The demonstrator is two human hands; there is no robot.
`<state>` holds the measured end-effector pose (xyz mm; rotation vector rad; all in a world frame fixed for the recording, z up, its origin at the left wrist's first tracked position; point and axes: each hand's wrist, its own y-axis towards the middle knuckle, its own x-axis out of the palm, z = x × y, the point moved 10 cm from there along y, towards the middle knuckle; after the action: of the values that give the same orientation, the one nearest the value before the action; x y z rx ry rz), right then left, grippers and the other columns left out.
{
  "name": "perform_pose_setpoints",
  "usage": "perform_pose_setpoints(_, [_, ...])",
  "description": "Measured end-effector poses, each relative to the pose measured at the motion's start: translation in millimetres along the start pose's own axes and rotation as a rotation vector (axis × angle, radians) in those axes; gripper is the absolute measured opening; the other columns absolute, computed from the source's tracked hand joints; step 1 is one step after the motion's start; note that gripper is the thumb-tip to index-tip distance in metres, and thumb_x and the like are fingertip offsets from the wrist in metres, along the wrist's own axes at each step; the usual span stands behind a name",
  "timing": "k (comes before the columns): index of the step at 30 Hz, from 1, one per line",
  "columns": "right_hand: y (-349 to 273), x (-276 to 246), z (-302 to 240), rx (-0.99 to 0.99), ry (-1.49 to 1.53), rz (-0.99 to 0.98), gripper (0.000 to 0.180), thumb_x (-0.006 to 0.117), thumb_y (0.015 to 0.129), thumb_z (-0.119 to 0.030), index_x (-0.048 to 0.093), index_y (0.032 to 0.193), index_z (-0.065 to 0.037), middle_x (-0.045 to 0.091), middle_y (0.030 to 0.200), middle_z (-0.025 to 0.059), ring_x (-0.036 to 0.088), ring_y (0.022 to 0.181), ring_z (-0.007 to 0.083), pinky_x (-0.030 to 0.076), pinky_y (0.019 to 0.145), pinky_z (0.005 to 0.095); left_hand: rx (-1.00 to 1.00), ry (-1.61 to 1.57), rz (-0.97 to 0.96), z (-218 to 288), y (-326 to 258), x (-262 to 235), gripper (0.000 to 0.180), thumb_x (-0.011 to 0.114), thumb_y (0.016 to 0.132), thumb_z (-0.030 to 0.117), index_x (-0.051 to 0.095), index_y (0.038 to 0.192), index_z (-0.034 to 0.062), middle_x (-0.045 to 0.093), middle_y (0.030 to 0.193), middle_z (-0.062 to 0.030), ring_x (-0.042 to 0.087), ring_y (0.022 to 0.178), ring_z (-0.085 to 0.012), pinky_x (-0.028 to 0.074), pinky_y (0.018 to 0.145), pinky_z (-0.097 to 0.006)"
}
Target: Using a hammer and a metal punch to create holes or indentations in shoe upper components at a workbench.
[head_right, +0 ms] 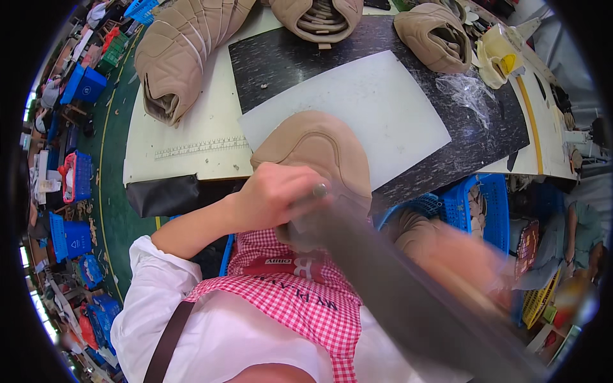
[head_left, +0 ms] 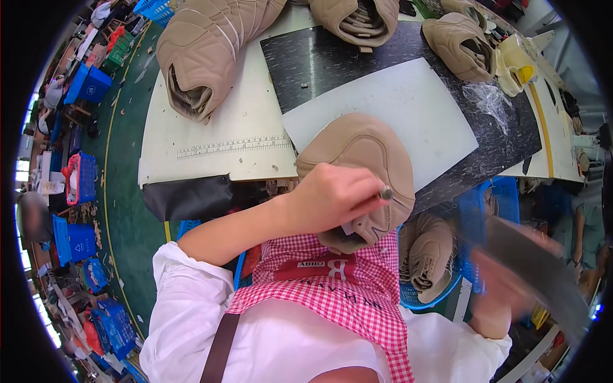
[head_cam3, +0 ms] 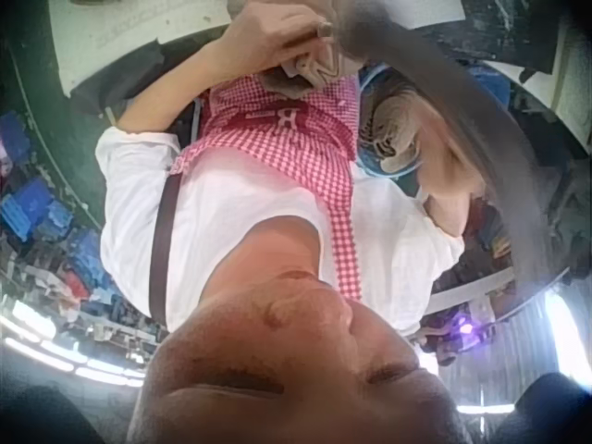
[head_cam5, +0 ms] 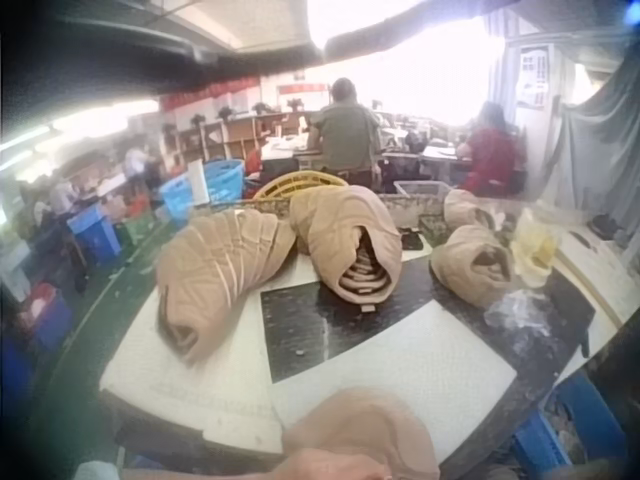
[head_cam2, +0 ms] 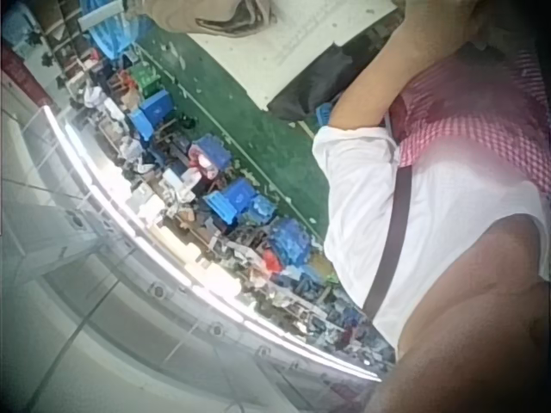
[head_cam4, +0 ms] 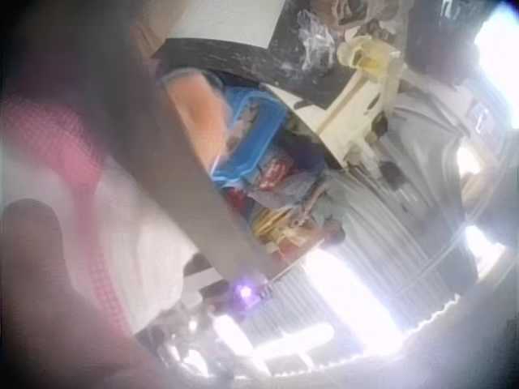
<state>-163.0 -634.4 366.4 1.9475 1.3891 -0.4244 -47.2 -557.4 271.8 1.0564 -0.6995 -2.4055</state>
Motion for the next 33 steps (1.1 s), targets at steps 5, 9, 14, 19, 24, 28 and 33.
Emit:
perform_pose_setpoints(5, [-5, 15, 69, 0.351, -0.273, -0.018, 0.015, 0.065, 0.079, -0.008, 0.056, 0.09, -0.002, 0.059, 0.077, 0.0083, 0.054, 0.066, 0.0152, 0.043, 0.062, 0.0254, -0.684, -0.703, 0.06, -77, -36, 1, 0.013, 0.062, 0.083, 0.01, 0.06, 0.088, -0.0018, 0.064, 0.08, -0.0056, 0.062, 0.068, -0.0115, 0.049, 0.059, -0.023])
perform_pose_setpoints(9, [-29, -82, 23, 0.195, 0.033, 0.524, 0.019, 0.069, 0.074, -0.006, 0.051, 0.068, -0.007, 0.056, 0.072, 0.0069, 0.054, 0.067, 0.0175, 0.043, 0.067, 0.027, -0.678, -0.656, 0.017, -70, -22, 4, 0.012, 0.059, 0.085, 0.009, 0.06, 0.088, -0.0024, 0.063, 0.081, -0.0057, 0.062, 0.073, -0.0121, 0.05, 0.06, -0.024])
perform_pose_setpoints(14, [3, -13, 31, 0.205, 0.131, -0.009, 0.021, 0.062, 0.08, -0.008, 0.047, 0.066, -0.005, 0.048, 0.059, 0.0083, 0.046, 0.053, 0.0186, 0.04, 0.055, 0.0269, 0.013, 0.047, 0.001, 2, 16, 13, 0.02, 0.063, 0.079, 0.019, 0.054, 0.07, 0.0046, 0.05, 0.061, -0.0096, 0.056, 0.058, -0.0276, 0.046, 0.052, -0.036])
perform_pose_setpoints(19, [-65, -9, 113, 0.42, -0.209, 0.162, 0.01, 0.065, 0.079, -0.01, 0.058, 0.082, -0.005, 0.053, 0.066, 0.0092, 0.051, 0.054, 0.0246, 0.041, 0.051, 0.0328, -0.462, -0.159, -0.027, -45, -15, 49, 0.014, 0.059, 0.084, 0.015, 0.055, 0.085, 0.001, 0.059, 0.075, -0.0085, 0.06, 0.069, -0.0135, 0.048, 0.061, -0.029])
perform_pose_setpoints(24, [-15, 95, 43, 0.006, -0.486, -0.11, 0.052, 0.076, 0.059, -0.027, 0.06, 0.106, -0.012, 0.053, 0.094, 0.0073, 0.059, 0.069, 0.02, 0.047, 0.054, 0.029, -0.342, -0.026, 0.072, -72, 45, -41, 0.012, 0.052, 0.085, 0.013, 0.053, 0.083, 0.0009, 0.06, 0.089, -0.0094, 0.058, 0.082, -0.0188, 0.046, 0.071, -0.028])
perform_pose_setpoints(28, [-23, 106, 51, -0.193, -0.467, -0.165, 0.046, 0.071, 0.069, -0.028, 0.058, 0.108, -0.007, 0.059, 0.097, 0.0097, 0.061, 0.066, 0.0201, 0.048, 0.055, 0.0295, 0.14, 1.246, -0.246, -122, 82, -33, 0.014, 0.055, 0.075, 0.012, 0.06, 0.083, 0.0021, 0.052, 0.103, -0.0099, 0.044, 0.107, -0.0213, 0.034, 0.093, -0.037])
perform_pose_setpoints(33, [-3, -56, 41, -0.135, -0.562, 0.608, 0.016, 0.063, 0.074, -0.011, 0.065, 0.085, 0.001, 0.065, 0.075, 0.0102, 0.063, 0.067, 0.0217, 0.05, 0.062, 0.0287, 0.383, 1.241, -0.296, -144, 54, -26, 0.014, 0.053, 0.078, 0.013, 0.062, 0.084, 0.0038, 0.05, 0.102, -0.007, 0.046, 0.1, -0.0192, 0.03, 0.097, -0.036])
